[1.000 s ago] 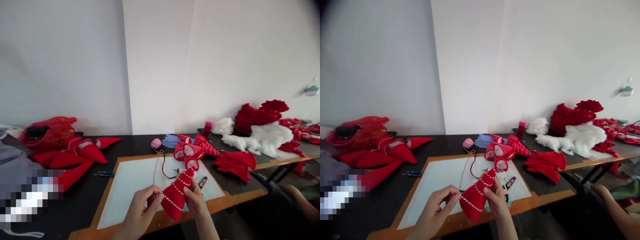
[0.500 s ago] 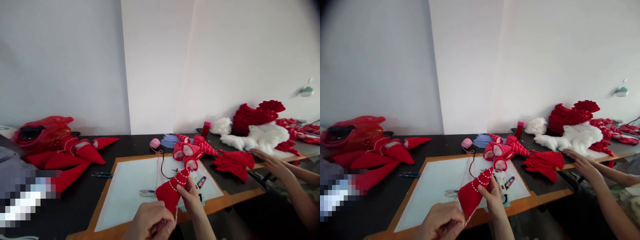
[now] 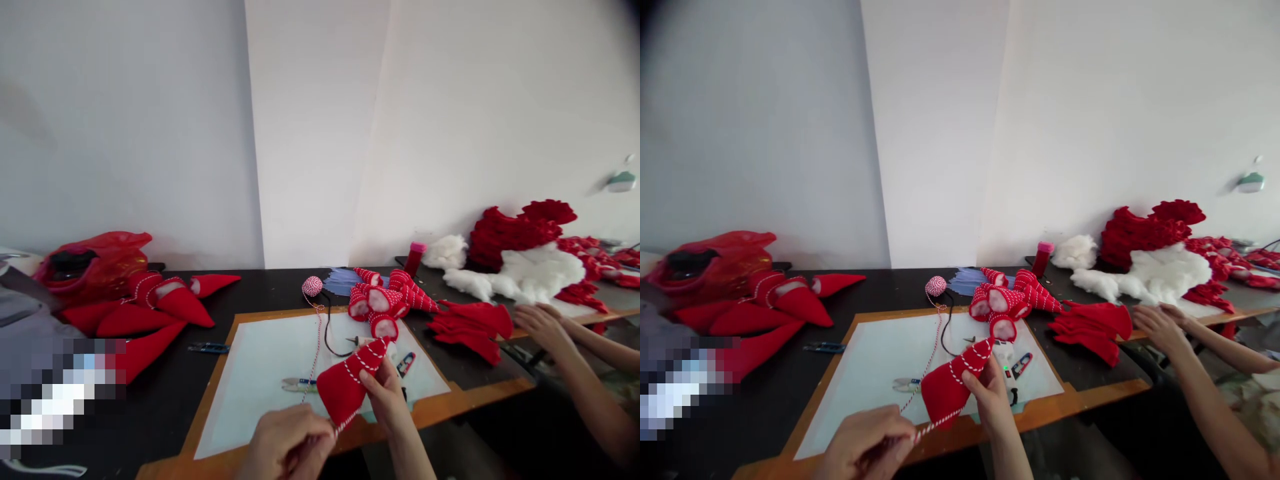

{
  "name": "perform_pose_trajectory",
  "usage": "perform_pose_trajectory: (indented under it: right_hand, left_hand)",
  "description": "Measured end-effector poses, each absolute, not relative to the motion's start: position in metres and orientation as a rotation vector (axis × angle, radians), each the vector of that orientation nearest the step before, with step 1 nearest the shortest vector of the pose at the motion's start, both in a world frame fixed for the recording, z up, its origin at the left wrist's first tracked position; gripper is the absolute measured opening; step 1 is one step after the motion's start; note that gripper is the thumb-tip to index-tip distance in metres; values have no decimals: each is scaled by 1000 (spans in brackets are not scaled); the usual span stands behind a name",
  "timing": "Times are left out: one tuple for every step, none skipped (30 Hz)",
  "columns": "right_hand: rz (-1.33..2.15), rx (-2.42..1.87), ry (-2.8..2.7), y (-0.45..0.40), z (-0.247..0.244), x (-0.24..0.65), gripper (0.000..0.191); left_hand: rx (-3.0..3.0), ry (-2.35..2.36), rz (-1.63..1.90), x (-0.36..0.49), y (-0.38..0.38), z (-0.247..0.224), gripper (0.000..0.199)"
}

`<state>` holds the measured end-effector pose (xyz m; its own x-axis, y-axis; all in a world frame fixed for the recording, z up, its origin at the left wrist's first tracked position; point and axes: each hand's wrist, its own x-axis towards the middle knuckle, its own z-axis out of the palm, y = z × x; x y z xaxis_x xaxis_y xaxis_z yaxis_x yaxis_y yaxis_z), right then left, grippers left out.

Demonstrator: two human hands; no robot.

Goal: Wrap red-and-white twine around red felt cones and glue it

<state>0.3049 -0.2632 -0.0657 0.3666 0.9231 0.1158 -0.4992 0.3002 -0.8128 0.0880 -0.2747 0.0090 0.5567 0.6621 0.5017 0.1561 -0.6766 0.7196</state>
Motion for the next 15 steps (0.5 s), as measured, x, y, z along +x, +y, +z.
perform_pose_trajectory:
  right_hand:
    - [1056,-763,-660,-265,-66,306,48]
    - [1072,-755,-662,-267,-66,306,48]
    - [1086,-749,-663,-269,-65,307,48]
    - [1103,-739,-665,-272,-65,307,48]
    - [1128,-723,-670,-274,-65,307,50]
    - [1165,-701,-675,-276,-65,307,51]
    - [1208,-672,-679,-277,-65,306,52]
    - [1251,-637,-678,-279,-65,305,53]
    - [1288,-595,-672,-280,-65,303,54]
    - [1315,-552,-660,-280,-65,301,53]
    - [1327,-513,-642,-280,-64,299,53]
    - [1331,-481,-614,-280,-64,297,52]
    - [1332,-459,-578,-278,-63,295,50]
    - [1324,-451,-534,-275,-61,294,47]
    - [1293,-461,-484,-271,-59,292,44]
  left_hand:
    - [2131,691,1068,87,-269,10,26]
    - [2090,722,1070,86,-262,8,27]
    - [2047,750,1066,85,-255,6,28]
    - [1999,776,1059,85,-248,3,29]
    - [1950,798,1048,85,-242,-2,32]
    - [1903,812,1042,86,-236,-6,34]
    - [1864,820,1032,88,-231,-11,35]
    - [1836,824,1017,90,-227,-16,36]
    - [1820,829,1006,92,-224,-21,37]
    - [1813,838,1001,95,-222,-26,37]
    - [1812,849,1002,99,-221,-32,38]
    - [1817,861,1009,104,-220,-38,40]
    - [1825,872,1020,108,-220,-45,42]
    - [1837,882,1034,113,-222,-53,44]
    - [1852,894,1045,119,-225,-61,46]
